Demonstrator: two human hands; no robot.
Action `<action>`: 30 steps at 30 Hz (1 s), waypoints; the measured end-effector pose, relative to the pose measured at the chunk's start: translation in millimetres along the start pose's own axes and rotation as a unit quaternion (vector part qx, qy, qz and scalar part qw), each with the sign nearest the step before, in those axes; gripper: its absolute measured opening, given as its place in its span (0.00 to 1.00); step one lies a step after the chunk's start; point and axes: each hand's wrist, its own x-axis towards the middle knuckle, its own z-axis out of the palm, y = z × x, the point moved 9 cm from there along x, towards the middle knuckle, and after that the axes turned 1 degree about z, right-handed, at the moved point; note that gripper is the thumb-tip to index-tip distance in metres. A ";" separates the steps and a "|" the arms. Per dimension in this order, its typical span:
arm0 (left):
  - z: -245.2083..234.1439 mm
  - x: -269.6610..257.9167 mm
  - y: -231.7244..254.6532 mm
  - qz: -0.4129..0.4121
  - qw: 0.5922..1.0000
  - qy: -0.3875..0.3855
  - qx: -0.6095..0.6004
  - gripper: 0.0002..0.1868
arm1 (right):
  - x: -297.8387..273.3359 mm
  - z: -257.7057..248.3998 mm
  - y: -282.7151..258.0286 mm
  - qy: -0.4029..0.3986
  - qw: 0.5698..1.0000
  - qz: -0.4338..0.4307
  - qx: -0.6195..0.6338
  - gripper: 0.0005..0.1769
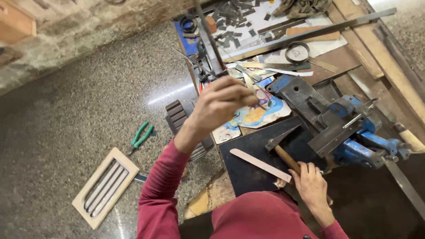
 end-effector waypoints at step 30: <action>-48.0 -7.2 -124.6 -0.262 0.964 0.006 0.038 0.11 | 127.3 -35.5 -25.3 -0.160 0.714 0.098 0.675 0.33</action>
